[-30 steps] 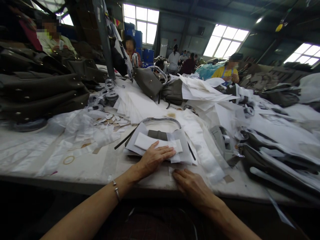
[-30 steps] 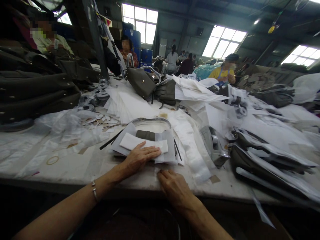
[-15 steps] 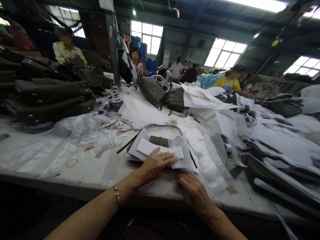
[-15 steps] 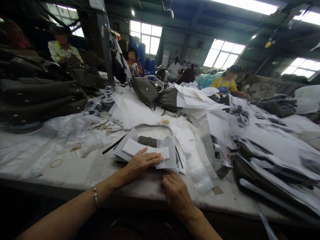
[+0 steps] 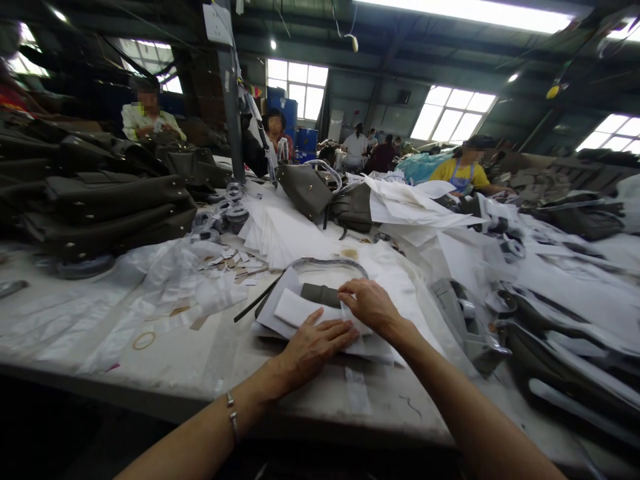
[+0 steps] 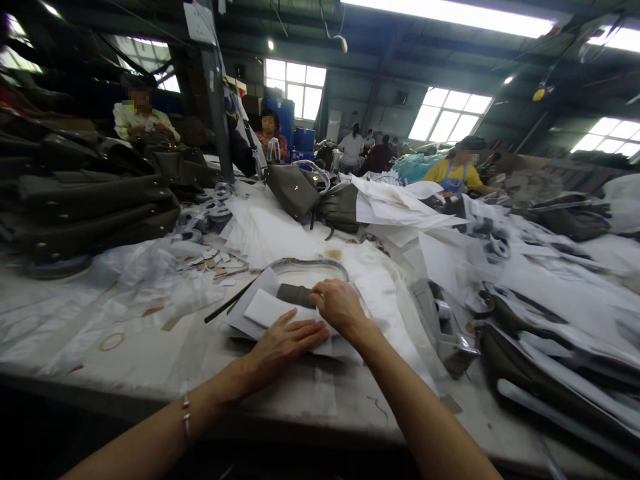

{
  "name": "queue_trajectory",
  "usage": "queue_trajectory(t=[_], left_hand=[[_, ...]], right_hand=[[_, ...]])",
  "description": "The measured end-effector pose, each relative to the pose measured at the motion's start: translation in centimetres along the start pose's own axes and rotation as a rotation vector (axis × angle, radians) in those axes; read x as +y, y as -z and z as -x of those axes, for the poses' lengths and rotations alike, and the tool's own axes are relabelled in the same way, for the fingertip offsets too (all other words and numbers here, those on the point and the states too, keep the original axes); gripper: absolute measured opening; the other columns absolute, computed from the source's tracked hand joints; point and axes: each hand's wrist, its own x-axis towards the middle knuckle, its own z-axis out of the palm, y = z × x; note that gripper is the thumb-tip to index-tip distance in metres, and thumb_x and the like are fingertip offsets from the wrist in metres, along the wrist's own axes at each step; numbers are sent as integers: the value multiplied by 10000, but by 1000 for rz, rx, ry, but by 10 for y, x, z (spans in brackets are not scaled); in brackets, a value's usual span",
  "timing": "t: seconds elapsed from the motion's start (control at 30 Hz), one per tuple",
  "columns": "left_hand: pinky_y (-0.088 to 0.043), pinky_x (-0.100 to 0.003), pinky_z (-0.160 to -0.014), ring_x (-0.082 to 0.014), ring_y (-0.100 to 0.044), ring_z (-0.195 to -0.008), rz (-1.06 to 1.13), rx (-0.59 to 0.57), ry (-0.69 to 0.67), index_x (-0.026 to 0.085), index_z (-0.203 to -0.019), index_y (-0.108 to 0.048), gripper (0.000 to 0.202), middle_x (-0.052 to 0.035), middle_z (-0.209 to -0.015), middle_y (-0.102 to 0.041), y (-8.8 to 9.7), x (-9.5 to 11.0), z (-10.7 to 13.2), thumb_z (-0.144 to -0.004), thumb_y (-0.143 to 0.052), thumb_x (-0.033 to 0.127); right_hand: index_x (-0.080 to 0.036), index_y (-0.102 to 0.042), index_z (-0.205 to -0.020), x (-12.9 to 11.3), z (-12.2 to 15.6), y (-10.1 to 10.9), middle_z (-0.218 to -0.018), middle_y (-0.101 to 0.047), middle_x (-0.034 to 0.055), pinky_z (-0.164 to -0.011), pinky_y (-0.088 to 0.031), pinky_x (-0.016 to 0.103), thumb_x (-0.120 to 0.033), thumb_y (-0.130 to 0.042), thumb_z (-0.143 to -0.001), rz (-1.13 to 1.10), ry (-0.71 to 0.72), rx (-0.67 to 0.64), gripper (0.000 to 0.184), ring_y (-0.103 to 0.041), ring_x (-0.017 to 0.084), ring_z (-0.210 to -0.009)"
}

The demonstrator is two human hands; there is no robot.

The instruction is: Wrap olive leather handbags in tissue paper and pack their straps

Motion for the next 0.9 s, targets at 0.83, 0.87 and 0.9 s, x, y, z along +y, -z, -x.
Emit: queue_trajectory(t=[0.83, 0.87, 0.9], left_hand=[[-243, -506, -1165, -179, -468, -1333, -29, -3, 12, 286, -1473, -346, 426, -50, -1464, -496, -11, -1, 3, -1055, -271, 251], [-236, -505, -1166, -179, -465, -1335, -27, -4, 12, 284, -1473, -345, 426, -49, -1469, -491, -11, -1, 3, -1056, -265, 250], [-230, -504, -1166, -180, -463, -1336, -24, -6, 13, 284, -1475, -341, 427, -47, -1474, -485, -12, -2, 3, -1057, -262, 248]], right_hand=[[-157, -798, -857, 71, -59, -33, -730, -744, 17, -576, -446, 192, -221, -658, -757, -208, -253, -268, 184, -629, 131, -654], [-152, -797, -839, 71, -59, -33, -726, -744, 22, -576, -444, 194, -217, -663, -748, -196, -256, -259, 175, -633, 135, -659], [-147, -795, -824, 70, -58, -33, -724, -743, 27, -574, -442, 196, -216, -665, -742, -180, -259, -247, 168, -637, 140, -665]])
